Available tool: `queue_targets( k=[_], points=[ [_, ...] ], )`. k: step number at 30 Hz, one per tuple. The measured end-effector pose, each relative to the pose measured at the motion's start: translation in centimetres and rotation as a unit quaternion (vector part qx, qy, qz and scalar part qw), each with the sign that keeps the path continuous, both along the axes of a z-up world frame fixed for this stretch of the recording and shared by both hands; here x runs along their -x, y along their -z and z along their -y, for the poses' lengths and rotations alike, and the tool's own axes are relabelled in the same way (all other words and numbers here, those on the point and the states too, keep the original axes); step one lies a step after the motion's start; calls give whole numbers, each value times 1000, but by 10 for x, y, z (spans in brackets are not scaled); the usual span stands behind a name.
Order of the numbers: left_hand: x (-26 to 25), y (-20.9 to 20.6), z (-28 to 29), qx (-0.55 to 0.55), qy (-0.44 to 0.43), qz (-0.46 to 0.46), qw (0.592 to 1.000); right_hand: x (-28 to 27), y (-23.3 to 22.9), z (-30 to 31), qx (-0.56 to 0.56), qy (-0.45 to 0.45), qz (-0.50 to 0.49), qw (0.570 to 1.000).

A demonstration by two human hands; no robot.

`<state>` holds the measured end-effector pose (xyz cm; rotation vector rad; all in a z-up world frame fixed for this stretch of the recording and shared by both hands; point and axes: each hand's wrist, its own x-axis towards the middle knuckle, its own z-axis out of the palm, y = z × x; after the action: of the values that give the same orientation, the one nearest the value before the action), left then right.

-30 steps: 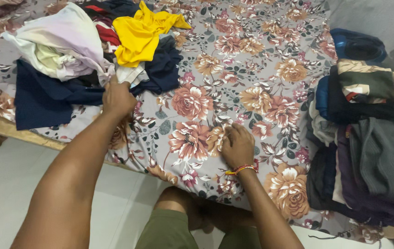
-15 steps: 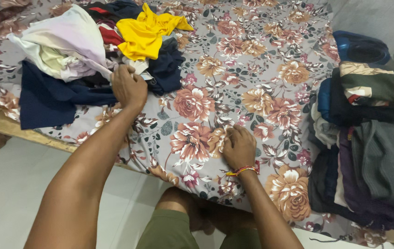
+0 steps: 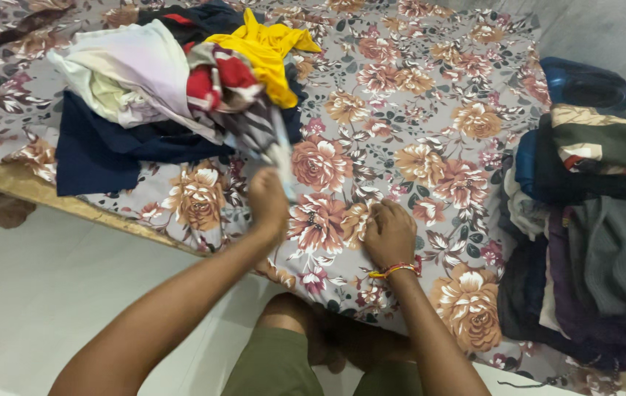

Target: The person folds a patterned pillowcase, a multicolored shirt, and a yellow t-shirt by hand on a bed, placing them into a stack.

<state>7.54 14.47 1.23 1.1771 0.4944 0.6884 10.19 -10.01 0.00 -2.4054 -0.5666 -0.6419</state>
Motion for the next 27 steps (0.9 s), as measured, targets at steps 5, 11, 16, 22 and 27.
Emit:
queue_targets(
  k=[5,11,16,22,27],
  points=[
    [66,-7,80,-356,214,-59,908,18,-28,-5,-23,-52,-69,996],
    [82,-47,104,-436,297,28,849,30,-31,2,-4,-138,-71,988],
    [64,-49,45,-643,179,75,741,12,6,11,-103,-88,-95,986],
    [67,-32,-8,-643,72,-51,761,-21,27,29,-431,-58,-148,888],
    [64,-13,-14,-664,-91,-108,734,-25,34,41,-521,-79,-205,825]
  ],
)
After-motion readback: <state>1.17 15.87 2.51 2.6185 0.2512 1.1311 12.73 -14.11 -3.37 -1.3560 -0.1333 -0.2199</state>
